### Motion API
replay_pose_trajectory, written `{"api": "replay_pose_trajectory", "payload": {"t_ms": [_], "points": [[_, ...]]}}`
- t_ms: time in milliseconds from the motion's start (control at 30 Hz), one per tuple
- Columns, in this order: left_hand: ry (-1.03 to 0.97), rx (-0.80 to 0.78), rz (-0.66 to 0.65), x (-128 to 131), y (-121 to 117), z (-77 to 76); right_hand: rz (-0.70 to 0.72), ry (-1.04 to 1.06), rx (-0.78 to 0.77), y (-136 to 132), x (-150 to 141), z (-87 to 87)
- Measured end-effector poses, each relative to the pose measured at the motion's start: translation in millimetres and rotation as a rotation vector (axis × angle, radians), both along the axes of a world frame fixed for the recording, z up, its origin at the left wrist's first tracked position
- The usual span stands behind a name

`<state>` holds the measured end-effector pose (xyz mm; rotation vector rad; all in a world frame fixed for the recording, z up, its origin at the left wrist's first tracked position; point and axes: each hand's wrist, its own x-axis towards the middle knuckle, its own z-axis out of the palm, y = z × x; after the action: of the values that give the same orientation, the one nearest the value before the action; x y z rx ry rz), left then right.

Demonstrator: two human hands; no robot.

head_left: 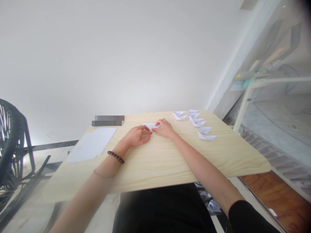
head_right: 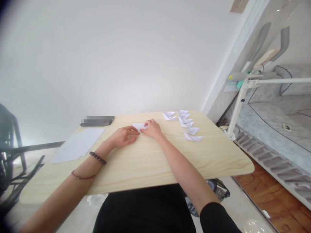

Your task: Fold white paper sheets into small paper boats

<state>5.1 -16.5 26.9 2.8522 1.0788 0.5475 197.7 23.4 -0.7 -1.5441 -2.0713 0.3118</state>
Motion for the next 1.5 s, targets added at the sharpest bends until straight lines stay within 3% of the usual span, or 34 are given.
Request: {"api": "replay_pose_trajectory", "payload": {"t_ms": [200,567,967,1333,1500], "points": [[0.005,0.000,0.008,3,0,1.3,0.007,0.000,-0.010,1,1,-0.5],[-0.007,0.001,0.032,6,1,3.0,0.057,0.231,-0.025,16,11,-5.7],[-0.025,-0.003,0.001,5,3,0.7,-0.027,0.232,0.017,14,10,-4.8],[-0.005,0.000,0.021,5,1,2.5,-0.014,0.061,-0.028,2,2,-4.0],[-0.006,-0.003,0.018,5,1,1.7,-0.009,0.108,-0.034,7,4,-5.6]]}}
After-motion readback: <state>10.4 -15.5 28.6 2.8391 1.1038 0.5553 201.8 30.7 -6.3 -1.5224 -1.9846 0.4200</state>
